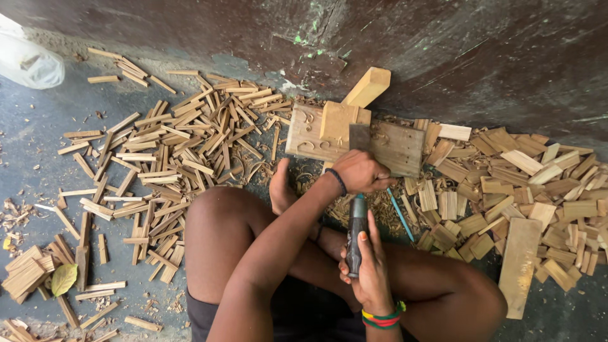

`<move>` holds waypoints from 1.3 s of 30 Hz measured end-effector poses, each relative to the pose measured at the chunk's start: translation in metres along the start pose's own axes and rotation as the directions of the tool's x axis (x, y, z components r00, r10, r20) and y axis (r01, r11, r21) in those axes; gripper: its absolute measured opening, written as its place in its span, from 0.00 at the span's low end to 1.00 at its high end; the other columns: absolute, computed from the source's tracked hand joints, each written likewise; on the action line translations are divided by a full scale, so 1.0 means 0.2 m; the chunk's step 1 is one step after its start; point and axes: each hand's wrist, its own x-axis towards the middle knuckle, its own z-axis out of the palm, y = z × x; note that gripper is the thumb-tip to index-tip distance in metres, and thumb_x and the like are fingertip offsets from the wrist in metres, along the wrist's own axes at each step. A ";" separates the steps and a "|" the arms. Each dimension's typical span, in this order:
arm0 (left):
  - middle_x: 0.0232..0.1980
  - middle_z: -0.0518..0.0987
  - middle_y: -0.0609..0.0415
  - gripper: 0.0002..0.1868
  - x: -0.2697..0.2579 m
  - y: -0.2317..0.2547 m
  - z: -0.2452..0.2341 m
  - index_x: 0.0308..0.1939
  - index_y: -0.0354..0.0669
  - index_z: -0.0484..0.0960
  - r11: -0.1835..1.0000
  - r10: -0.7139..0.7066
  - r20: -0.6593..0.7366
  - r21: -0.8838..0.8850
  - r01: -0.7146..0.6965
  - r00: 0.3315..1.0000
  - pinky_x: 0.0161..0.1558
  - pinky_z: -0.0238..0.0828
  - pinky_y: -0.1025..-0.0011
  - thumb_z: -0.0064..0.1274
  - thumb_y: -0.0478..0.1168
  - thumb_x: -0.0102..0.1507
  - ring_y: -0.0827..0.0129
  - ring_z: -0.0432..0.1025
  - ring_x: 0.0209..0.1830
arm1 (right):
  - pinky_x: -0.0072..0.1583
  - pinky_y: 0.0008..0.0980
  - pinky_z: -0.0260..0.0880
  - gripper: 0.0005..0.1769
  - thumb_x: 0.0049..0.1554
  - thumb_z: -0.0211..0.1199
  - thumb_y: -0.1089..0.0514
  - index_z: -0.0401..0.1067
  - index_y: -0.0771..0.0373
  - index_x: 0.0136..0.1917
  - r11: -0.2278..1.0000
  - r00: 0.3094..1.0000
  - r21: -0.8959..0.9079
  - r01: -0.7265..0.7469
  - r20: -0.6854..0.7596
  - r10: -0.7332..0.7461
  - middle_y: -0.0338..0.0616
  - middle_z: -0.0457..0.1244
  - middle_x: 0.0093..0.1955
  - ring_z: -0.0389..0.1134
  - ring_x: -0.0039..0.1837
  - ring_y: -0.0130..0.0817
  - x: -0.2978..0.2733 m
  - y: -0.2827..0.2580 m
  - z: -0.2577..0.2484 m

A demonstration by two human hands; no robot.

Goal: The person sits on the floor and uses a chisel and mallet to carve a small piece of wood clamped in a wooden jig. They repeatedly strike the chisel to shape the wood, occasionally pausing to reposition the piece or clear away wood shavings.

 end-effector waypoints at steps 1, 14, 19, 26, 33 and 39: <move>0.20 0.78 0.48 0.23 0.01 -0.01 0.00 0.20 0.46 0.82 1.000 0.007 0.002 0.005 -0.007 1.000 0.28 0.71 0.56 0.60 0.56 0.63 0.51 0.74 0.20 | 0.25 0.26 0.59 0.37 0.63 0.49 0.45 0.44 0.32 0.83 1.000 1.000 0.001 0.005 0.006 -0.005 0.44 0.61 0.33 0.60 0.25 0.28 0.01 0.00 0.01; 0.25 0.83 0.53 0.16 0.10 -0.22 0.06 0.28 0.54 0.87 1.000 -0.017 0.144 0.028 0.014 0.989 0.29 0.76 0.60 0.53 0.55 0.64 0.59 0.78 0.21 | 0.26 0.26 0.60 0.39 0.64 0.49 0.45 0.40 0.31 0.84 0.999 0.999 -0.031 0.029 0.030 -0.028 0.43 0.60 0.33 0.59 0.26 0.27 0.15 -0.02 0.08; 0.28 0.84 0.50 0.15 0.12 -0.26 0.06 0.31 0.58 0.91 0.971 0.139 0.008 0.195 -0.138 0.990 0.32 0.77 0.56 0.54 0.57 0.61 0.54 0.78 0.26 | 0.25 0.27 0.57 0.38 0.63 0.49 0.44 0.41 0.29 0.83 0.998 0.999 -0.040 0.050 -0.007 -0.050 0.44 0.60 0.32 0.58 0.24 0.29 0.24 0.02 0.16; 0.37 0.86 0.53 0.15 -0.01 -0.09 0.06 0.35 0.51 0.86 0.926 0.320 -0.224 0.278 -0.255 0.921 0.52 0.75 0.59 0.55 0.55 0.67 0.59 0.80 0.39 | 0.27 0.26 0.59 0.35 0.66 0.49 0.44 0.46 0.37 0.84 0.963 0.959 0.101 0.251 0.110 -0.261 0.45 0.62 0.38 0.58 0.27 0.27 0.17 0.05 0.00; 0.45 0.79 0.54 0.08 -0.19 -0.14 -0.08 0.41 0.49 0.80 0.918 0.308 -0.313 0.346 -0.194 0.898 0.55 0.71 0.57 0.58 0.43 0.60 0.55 0.75 0.47 | 0.28 0.25 0.59 0.35 0.65 0.50 0.44 0.46 0.36 0.83 0.957 0.971 0.166 0.237 -0.039 -0.234 0.43 0.60 0.37 0.58 0.28 0.27 0.10 0.05 -0.11; 0.51 0.76 0.51 0.20 -0.21 -0.20 -0.17 0.58 0.48 0.81 0.898 -0.016 -0.513 0.371 0.238 0.859 0.53 0.66 0.57 0.58 0.48 0.63 0.56 0.71 0.51 | 0.28 0.24 0.58 0.38 0.63 0.54 0.47 0.47 0.38 0.83 0.956 0.962 0.124 0.267 -0.096 -0.257 0.42 0.60 0.37 0.58 0.29 0.26 0.03 0.08 -0.24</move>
